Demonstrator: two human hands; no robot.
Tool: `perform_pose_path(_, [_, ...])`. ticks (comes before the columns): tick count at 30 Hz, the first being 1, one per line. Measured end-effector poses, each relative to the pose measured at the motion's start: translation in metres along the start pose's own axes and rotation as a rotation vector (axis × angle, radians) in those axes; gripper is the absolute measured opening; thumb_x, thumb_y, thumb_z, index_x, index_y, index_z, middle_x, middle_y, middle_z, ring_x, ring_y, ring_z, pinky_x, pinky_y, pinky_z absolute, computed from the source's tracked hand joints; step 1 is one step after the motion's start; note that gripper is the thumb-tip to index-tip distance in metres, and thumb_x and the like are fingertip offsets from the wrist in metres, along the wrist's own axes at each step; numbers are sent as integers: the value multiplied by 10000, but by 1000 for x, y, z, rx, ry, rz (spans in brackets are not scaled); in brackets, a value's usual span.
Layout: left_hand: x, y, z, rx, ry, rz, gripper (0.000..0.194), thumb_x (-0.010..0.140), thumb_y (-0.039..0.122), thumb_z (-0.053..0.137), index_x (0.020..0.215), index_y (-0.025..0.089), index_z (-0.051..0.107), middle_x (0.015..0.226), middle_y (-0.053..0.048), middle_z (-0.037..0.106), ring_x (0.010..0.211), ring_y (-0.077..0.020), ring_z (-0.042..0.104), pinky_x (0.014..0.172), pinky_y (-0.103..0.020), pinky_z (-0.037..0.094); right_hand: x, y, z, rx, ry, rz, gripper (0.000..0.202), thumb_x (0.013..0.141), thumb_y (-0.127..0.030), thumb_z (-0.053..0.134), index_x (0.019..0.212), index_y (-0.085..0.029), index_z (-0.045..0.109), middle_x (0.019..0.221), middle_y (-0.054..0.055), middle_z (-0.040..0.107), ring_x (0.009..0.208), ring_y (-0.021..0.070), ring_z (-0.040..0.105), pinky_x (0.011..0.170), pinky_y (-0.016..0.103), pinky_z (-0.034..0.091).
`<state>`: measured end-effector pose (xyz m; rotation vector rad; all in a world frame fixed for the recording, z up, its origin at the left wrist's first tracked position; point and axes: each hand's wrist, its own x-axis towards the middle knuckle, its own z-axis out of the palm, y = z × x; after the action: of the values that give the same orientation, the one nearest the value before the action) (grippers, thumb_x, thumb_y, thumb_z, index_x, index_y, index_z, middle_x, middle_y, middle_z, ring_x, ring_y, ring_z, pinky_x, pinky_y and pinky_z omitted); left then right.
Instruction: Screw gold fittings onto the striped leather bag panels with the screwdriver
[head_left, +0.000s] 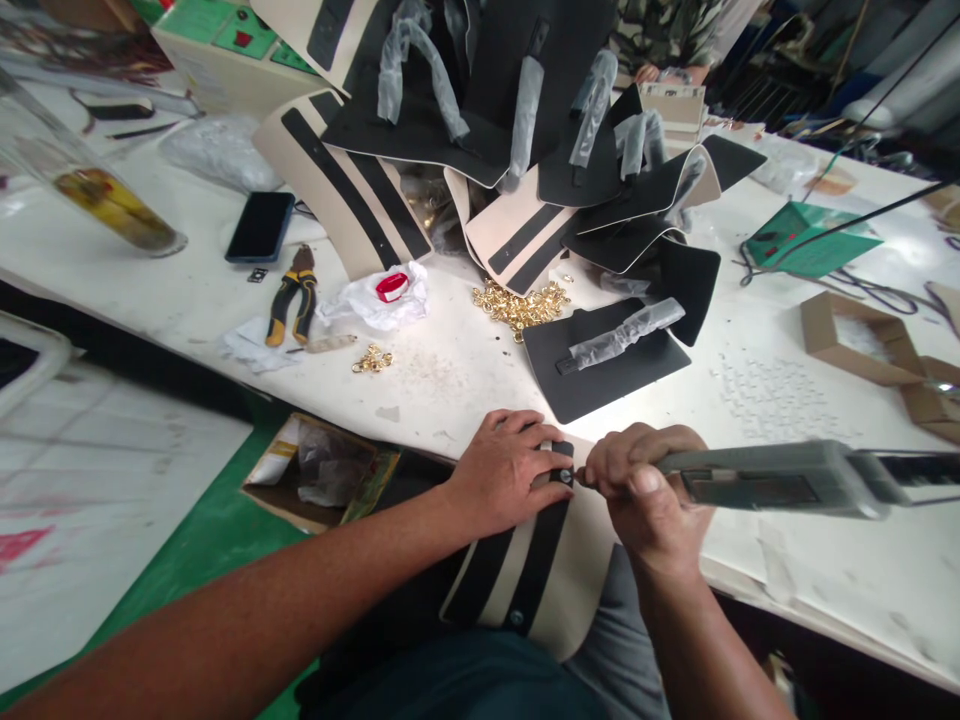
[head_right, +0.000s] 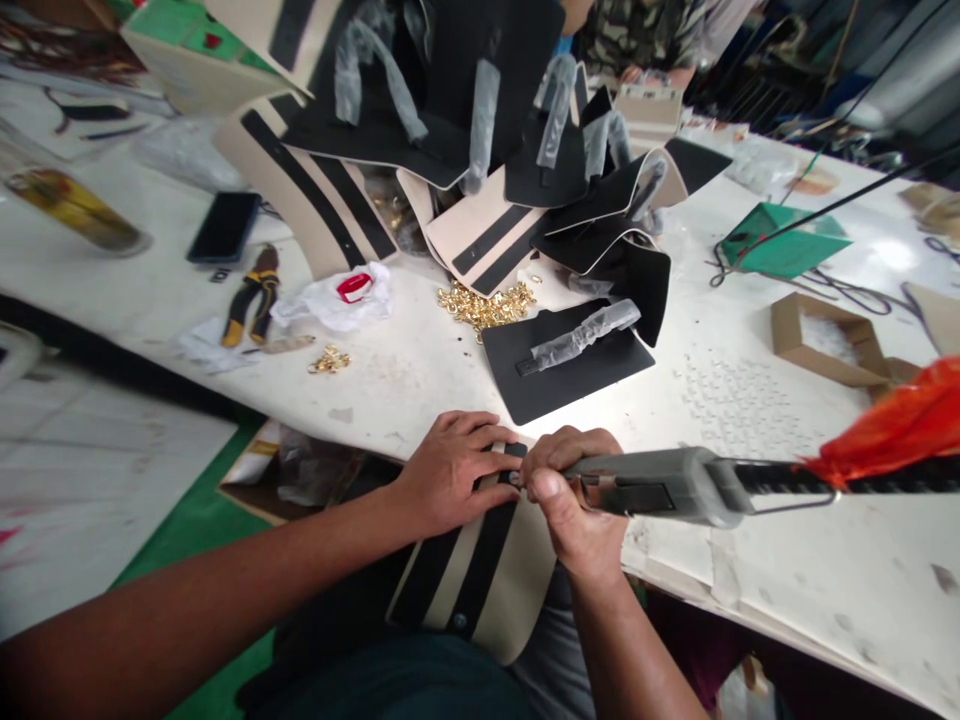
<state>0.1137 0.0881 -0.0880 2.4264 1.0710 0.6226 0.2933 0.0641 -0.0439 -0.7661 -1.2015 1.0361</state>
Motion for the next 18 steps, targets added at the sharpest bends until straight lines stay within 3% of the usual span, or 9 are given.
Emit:
perform_pose_path(6, [2,0,-1,0,-9,-8,318,940,530,787,1189,333,794,1384,22,753,1381,-297,570,1082,-527,360,6,4,4,-56,-10,5,264,1008,-298,733,833,-251,540,646,-72,530,529,142,548,543,319,480])
perform_pose_path(18, [0,-3,-2,-4,-10,-9,304,980,551,718,1194,346,789,1395,25,748,1394,-301,565,1099,-543,385,4,4,5,-64,-45,0,238,1011,-256,708,840,-252,543,652,-59,540,563,153,577,565,321,503])
